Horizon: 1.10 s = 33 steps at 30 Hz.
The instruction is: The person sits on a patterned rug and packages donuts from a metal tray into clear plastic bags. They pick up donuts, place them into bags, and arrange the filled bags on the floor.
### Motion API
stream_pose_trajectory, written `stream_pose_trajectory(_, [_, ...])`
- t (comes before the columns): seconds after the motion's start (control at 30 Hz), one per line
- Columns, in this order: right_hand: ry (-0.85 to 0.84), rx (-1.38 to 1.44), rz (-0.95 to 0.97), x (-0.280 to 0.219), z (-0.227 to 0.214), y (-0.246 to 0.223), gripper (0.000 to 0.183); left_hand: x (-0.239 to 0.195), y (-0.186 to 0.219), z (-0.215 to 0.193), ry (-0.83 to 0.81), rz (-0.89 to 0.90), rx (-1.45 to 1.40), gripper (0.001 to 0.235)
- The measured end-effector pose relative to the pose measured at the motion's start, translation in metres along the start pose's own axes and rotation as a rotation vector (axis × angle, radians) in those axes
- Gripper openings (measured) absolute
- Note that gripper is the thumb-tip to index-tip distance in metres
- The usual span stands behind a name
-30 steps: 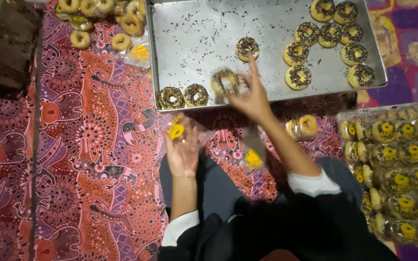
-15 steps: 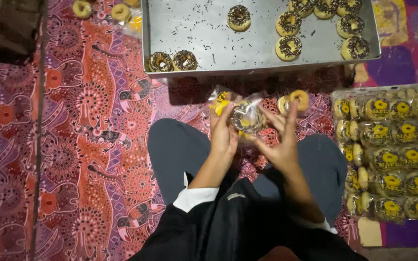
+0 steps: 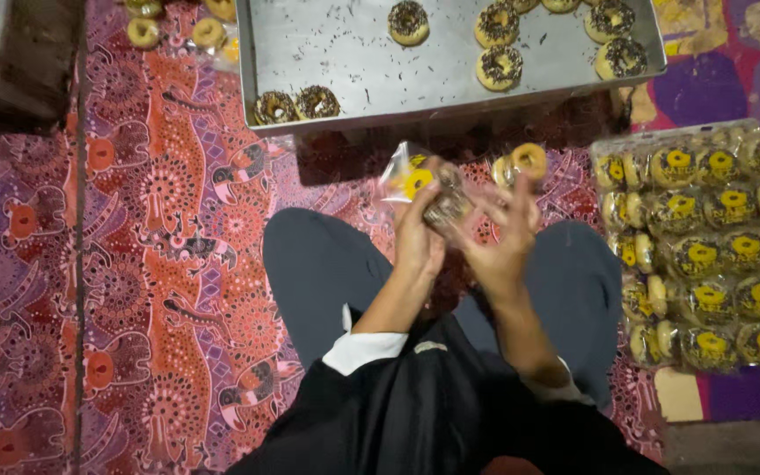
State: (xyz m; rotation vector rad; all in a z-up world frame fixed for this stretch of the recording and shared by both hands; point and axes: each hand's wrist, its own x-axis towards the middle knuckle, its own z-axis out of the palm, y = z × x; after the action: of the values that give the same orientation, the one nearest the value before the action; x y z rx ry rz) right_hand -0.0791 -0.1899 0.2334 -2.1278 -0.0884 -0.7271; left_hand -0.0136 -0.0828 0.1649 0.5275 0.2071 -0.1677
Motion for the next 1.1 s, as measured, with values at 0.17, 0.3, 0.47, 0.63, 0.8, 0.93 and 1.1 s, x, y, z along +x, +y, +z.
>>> stream_pose_trajectory(0.17, [0.011, 0.0, -0.153, 0.007, -0.001, 0.014, 0.11, 0.03, 0.004, -0.047, -0.002, -0.153, 0.029, 0.044])
stream_pose_trajectory(0.3, [-0.252, -0.005, -0.236, 0.013, -0.004, 0.03, 0.046, 0.002, 0.014, -0.064, -0.003, -0.271, 0.336, 0.08])
stream_pose_trajectory(0.47, [-0.45, -0.014, 0.011, 0.013, 0.001, 0.031, 0.017, -0.031, 0.032, -0.068, -0.181, -0.023, 0.663, 0.035])
stream_pose_trajectory(0.63, [-0.401, -0.252, -0.605, -0.004, -0.015, 0.018, 0.039, -0.061, 0.04, -0.06, -0.34, 0.039, 1.011, 0.035])
stream_pose_trajectory(0.8, [-0.753, -0.428, -0.663, 0.025, -0.041, 0.036, 0.03, -0.105, 0.066, -0.019, -0.532, 0.055, 1.634, 0.026])
stream_pose_trajectory(0.93, [-1.054, -0.842, -0.261, 0.031, -0.044, 0.062, 0.043, -0.102, 0.096, -0.007, -0.658, 0.089, 1.797, 0.025])
stream_pose_trajectory(1.1, [-1.42, -0.038, 0.226, -0.048, -0.003, 0.051, 0.039, -0.077, 0.09, -0.024, -1.034, 0.148, 1.151, 0.033])
